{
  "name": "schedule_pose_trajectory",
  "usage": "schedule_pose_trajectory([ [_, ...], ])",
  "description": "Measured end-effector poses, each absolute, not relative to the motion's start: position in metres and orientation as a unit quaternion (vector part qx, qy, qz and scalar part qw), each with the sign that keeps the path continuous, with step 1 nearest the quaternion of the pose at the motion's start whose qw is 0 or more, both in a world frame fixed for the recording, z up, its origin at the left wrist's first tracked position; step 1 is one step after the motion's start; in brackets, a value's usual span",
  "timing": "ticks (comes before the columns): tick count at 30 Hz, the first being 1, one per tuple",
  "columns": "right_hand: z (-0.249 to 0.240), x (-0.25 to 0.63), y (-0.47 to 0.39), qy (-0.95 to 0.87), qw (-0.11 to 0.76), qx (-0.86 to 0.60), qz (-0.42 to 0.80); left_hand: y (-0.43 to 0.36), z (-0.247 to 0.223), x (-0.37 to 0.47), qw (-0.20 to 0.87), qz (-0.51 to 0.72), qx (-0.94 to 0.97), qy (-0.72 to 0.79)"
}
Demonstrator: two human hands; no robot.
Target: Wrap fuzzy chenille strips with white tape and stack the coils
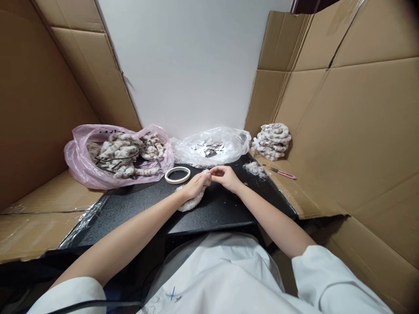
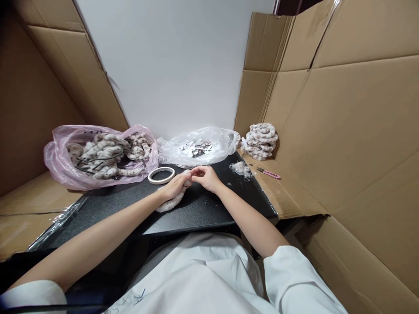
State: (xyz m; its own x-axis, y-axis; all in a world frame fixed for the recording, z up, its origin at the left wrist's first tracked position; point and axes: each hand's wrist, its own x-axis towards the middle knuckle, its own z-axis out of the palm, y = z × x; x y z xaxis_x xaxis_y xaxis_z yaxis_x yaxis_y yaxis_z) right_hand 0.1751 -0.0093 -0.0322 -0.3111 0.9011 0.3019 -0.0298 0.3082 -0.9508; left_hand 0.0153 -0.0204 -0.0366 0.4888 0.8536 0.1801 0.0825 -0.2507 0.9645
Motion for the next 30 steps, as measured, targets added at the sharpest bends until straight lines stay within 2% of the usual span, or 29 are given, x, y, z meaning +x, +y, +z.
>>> schedule_pose_trajectory([
  [4,-0.0304,0.1755,-0.0086,-0.655,0.496,-0.343,0.455,-0.019,-0.0352,0.0149,0.546,0.373,0.667,0.344],
  [11,-0.0236,0.1833,-0.0067,-0.637,0.551,-0.373,0.389,-0.0169,-0.0348,0.0126,0.465,0.37,0.733,0.33],
  [18,-0.026,0.1787,-0.0114,-0.696,0.493,-0.36,0.378,-0.0205,-0.0346,0.0146,0.533,0.362,0.692,0.326],
  [24,-0.0279,0.1793,-0.0105,-0.687,0.445,-0.348,0.457,-0.0227,-0.0316,0.0143,0.547,0.345,0.686,0.332],
  [30,-0.0288,0.1787,-0.0102,-0.691,0.437,-0.346,0.459,-0.0212,-0.0346,0.014,0.55,0.34,0.689,0.328],
])
